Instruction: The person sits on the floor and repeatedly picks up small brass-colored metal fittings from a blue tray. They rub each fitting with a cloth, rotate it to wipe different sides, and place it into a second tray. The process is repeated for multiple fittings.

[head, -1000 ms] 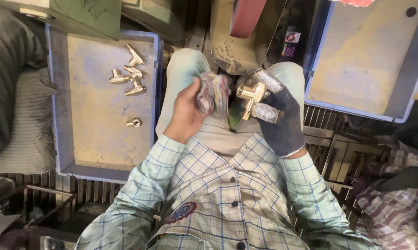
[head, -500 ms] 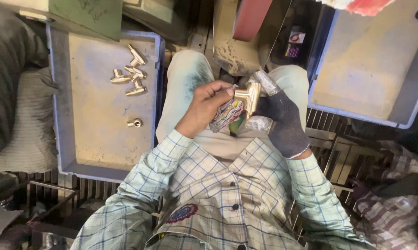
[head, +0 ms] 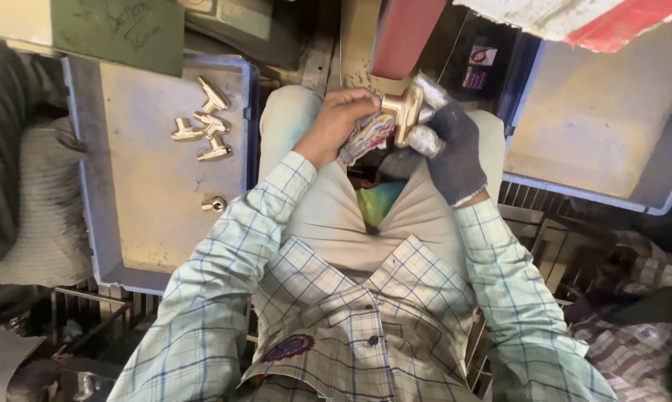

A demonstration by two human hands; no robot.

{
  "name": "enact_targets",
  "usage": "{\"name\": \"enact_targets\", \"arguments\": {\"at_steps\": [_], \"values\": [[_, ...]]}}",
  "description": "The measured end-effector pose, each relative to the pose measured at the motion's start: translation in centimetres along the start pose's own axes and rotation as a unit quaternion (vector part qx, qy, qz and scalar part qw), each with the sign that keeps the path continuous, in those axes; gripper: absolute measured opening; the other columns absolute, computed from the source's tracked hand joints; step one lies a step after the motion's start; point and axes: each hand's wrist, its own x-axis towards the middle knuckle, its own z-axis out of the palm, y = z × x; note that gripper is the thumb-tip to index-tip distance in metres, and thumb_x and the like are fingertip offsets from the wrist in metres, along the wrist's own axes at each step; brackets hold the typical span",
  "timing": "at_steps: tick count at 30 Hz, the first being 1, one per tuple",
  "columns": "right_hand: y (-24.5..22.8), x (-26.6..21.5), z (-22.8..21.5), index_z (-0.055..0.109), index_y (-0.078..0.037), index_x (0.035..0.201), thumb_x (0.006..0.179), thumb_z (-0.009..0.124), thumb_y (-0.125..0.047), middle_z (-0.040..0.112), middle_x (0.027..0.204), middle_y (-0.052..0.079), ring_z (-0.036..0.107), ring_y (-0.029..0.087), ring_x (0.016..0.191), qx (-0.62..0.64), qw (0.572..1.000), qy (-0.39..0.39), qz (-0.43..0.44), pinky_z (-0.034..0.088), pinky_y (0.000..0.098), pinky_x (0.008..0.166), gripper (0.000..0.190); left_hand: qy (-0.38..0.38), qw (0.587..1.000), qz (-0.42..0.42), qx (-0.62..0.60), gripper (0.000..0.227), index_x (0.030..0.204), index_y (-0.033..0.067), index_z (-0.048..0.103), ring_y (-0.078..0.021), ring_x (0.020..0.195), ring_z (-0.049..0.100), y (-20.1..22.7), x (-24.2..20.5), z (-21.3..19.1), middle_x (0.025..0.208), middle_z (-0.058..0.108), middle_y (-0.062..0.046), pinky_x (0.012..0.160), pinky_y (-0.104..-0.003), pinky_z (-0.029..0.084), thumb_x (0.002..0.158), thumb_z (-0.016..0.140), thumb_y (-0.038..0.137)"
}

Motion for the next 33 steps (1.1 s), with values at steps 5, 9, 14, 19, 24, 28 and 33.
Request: {"name": "enact_targets", "arguments": {"at_steps": [5, 9, 14, 19, 24, 28, 33], "values": [[3.0, 1.9, -0.2, 0.049, 0.002, 0.155, 0.100, 0.077, -0.036, 0.065, 0.134, 0.006, 0.065, 0.014, 0.115, 0.008, 0.999, 0.031, 0.008, 0.059, 0.0288, 0.095, 0.072, 0.041, 0.997, 0.011, -0.067, 0.016, 0.094, -0.0090, 0.070, -0.0164, 0.072, 0.068, -1.9, 2.2, -1.0, 0.086, 0.072, -0.011, 0.067, -0.031, 0.057, 0.094, 0.065, 0.006], [5.1, 2.3, -0.1, 0.057, 0.004, 0.141, 0.106, 0.075, -0.038, 0.068, 0.121, 0.009, 0.067, 0.015, 0.103, -0.010, 0.997, 0.071, 0.001, 0.058, 0.0314, 0.090, 0.058, 0.097, 0.988, -0.013, -0.122, 0.013, 0.096, -0.0073, 0.070, -0.0177, 0.069, 0.070, -2.8, 2.6, -0.7, 0.085, 0.073, -0.011, 0.062, -0.033, 0.060, 0.091, 0.065, 0.004], [5.2, 3.0, 0.6, 0.064, 0.001, 0.127, 0.102, 0.065, -0.046, 0.067, 0.095, 0.006, 0.065, 0.015, 0.073, 0.118, 0.975, 0.110, 0.154, 0.055, 0.0297, 0.064, 0.053, 0.122, 0.983, -0.001, -0.139, 0.011, 0.095, -0.0059, 0.070, -0.0176, 0.065, 0.070, -3.1, 2.3, -0.1, 0.083, 0.073, -0.012, 0.058, -0.033, 0.060, 0.091, 0.065, 0.004], [7.2, 4.3, -1.0, 0.063, -0.006, 0.115, 0.105, 0.056, -0.040, 0.065, 0.090, 0.006, 0.064, 0.017, 0.072, 0.278, 0.917, 0.077, 0.276, 0.050, 0.0290, 0.063, 0.036, 0.145, 0.985, 0.059, -0.079, 0.016, 0.098, -0.0074, 0.074, -0.0128, 0.068, 0.066, -3.6, 2.2, 0.3, 0.084, 0.073, -0.010, 0.062, -0.029, 0.055, 0.097, 0.067, 0.007], [6.7, 6.4, -1.8, 0.060, -0.015, 0.102, 0.105, 0.057, -0.048, 0.059, 0.081, -0.001, 0.055, 0.011, 0.063, 0.314, 0.876, 0.079, 0.357, 0.038, 0.0220, 0.052, 0.033, 0.157, 0.985, 0.075, -0.002, 0.018, 0.096, -0.0063, 0.075, -0.0120, 0.065, 0.065, -2.7, 2.3, 0.9, 0.080, 0.074, -0.008, 0.060, -0.029, 0.054, 0.095, 0.068, 0.010], [1.9, 5.3, -0.9, 0.061, -0.015, 0.101, 0.102, 0.055, -0.057, 0.062, 0.078, 0.000, 0.051, 0.008, 0.058, 0.272, 0.889, 0.029, 0.369, 0.034, 0.0188, 0.046, 0.042, 0.101, 0.982, 0.138, 0.075, 0.018, 0.098, -0.0059, 0.074, -0.0113, 0.070, 0.067, -0.4, 0.3, 1.3, 0.084, 0.075, -0.007, 0.065, -0.028, 0.056, 0.097, 0.068, 0.011], [-5.7, -2.0, 1.8, 0.059, -0.005, 0.139, 0.098, 0.064, -0.050, 0.064, 0.103, 0.004, 0.060, 0.013, 0.082, 0.100, 0.982, -0.005, 0.160, 0.052, 0.0253, 0.072, 0.060, 0.030, 0.977, 0.136, 0.160, 0.020, 0.109, -0.0028, 0.070, -0.0081, 0.076, 0.066, 3.2, -6.9, 2.6, 0.089, 0.073, -0.005, 0.067, -0.026, 0.056, 0.100, 0.066, 0.014]]}}
